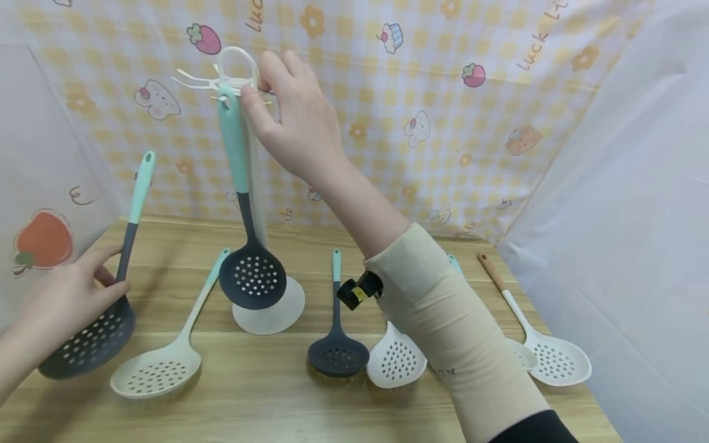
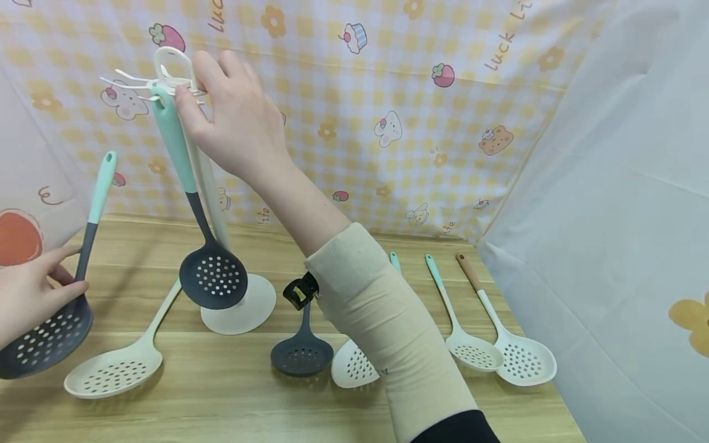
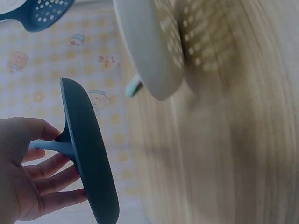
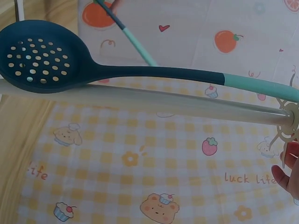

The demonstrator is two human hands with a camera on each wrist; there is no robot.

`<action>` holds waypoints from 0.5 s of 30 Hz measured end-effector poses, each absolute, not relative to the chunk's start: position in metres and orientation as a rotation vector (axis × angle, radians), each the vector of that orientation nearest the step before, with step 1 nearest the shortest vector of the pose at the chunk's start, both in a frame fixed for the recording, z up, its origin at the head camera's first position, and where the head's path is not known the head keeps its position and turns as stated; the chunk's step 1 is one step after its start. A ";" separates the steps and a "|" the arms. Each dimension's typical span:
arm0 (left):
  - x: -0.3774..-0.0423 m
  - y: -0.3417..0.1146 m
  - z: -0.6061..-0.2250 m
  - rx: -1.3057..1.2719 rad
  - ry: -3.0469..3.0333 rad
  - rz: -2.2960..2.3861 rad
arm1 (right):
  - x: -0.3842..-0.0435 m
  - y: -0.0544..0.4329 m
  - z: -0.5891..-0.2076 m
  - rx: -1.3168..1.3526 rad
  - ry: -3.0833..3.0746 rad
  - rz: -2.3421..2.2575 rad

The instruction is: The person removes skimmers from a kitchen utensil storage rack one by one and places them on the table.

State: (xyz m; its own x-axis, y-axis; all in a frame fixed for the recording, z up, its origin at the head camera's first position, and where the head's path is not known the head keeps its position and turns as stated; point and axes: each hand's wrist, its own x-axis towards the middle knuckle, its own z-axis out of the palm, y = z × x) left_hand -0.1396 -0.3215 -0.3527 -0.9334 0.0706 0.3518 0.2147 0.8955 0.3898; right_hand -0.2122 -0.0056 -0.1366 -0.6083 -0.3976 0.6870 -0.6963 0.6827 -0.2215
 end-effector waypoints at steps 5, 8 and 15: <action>-0.144 -0.329 -0.360 -0.187 -2.829 -0.600 | -0.213 -0.006 -0.137 0.847 -2.280 0.632; -0.145 -0.331 -0.363 -0.181 -2.875 -0.588 | -0.213 -0.006 -0.137 0.848 -2.280 0.630; -0.149 -0.334 -0.371 -0.186 -2.959 -0.573 | -0.212 -0.005 -0.137 0.843 -2.281 0.633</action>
